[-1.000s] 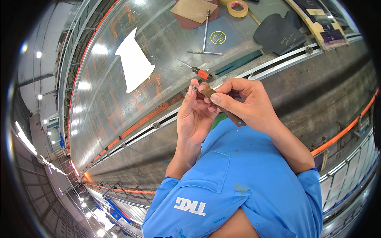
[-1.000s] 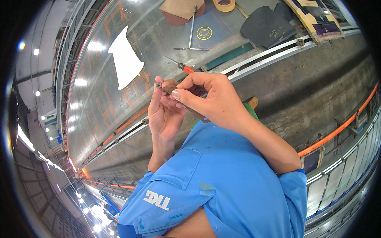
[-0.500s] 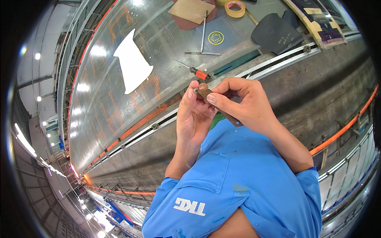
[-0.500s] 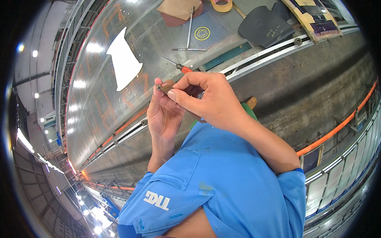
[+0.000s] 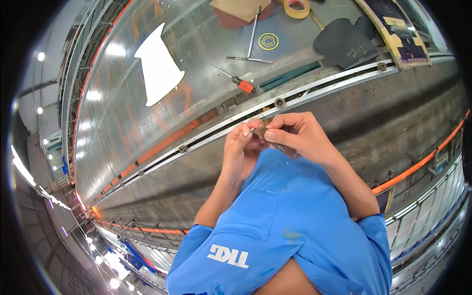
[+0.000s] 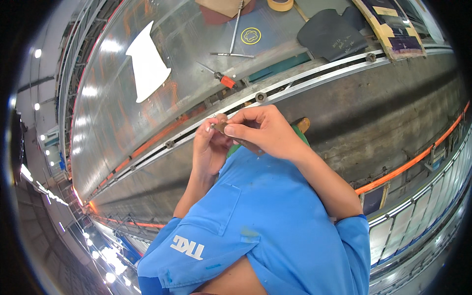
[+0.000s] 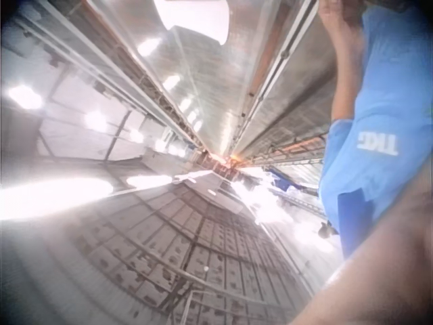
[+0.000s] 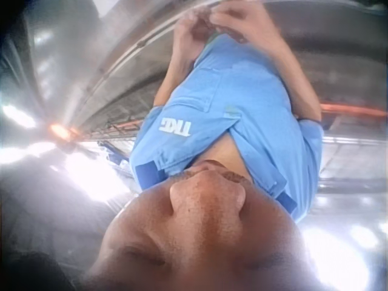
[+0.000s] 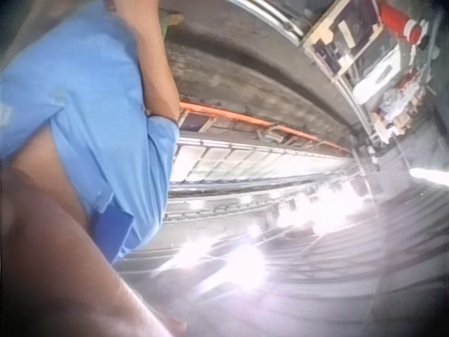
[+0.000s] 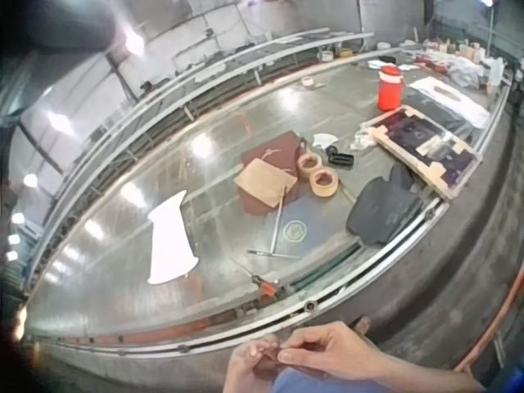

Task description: The person walks through a workshop, picks up a screwdriver, and uses it to tighten screws on a metal frame. They then handle a screen printing frame, placing it on the frame and adjusting it.

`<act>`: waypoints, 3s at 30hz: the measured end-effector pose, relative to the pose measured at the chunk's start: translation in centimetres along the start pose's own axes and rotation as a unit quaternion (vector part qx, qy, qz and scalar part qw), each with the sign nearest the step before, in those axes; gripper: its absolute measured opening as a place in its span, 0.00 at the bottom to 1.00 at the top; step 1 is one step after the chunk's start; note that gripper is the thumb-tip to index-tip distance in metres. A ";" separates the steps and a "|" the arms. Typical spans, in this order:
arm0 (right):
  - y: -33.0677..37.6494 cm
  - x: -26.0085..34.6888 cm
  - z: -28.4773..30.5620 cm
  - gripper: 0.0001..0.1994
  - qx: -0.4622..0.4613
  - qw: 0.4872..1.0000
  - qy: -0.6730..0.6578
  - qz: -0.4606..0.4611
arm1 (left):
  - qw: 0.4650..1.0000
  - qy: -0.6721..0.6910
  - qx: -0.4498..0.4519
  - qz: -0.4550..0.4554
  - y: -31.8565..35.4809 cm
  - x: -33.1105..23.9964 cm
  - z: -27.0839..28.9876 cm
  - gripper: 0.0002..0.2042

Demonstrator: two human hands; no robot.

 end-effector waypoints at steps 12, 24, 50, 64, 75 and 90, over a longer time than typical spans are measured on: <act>-0.2 -6.8 5.9 0.08 -0.142 0.988 -0.012 -0.065 | 0.971 -0.068 -0.230 -0.009 -5.5 -2.4 27.7 0.09; -5.9 -7.4 4.9 0.08 -0.205 0.976 -0.031 -0.069 | 0.561 -0.819 -0.121 0.016 -13.6 -10.0 29.6 0.11; -18.2 9.7 -5.5 0.04 -0.120 0.885 0.418 0.170 | 0.969 0.230 -0.014 -0.089 -8.1 -16.3 10.2 0.08; -18.9 11.1 -7.0 0.04 -0.132 0.859 0.450 0.204 | 0.946 0.308 0.063 -0.073 -8.0 -18.0 8.5 0.08; -19.0 12.0 -8.5 0.04 -0.127 0.842 0.478 0.217 | 0.955 0.288 0.019 -0.061 -7.4 -17.4 8.6 0.07; -17.7 12.0 -9.2 0.04 -0.150 0.798 0.564 0.150 | 0.993 0.011 -0.047 -0.110 -6.6 -18.2 9.6 0.08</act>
Point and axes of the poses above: each hand's wrist, its own y-axis away from the middle knuckle, its own z-axis out of the back of the hand, x = y × z, the point moved 9 cm from there along -y, towards the middle knuckle, and after that the axes turned 15 degrees about x, right-handed, at the moved point
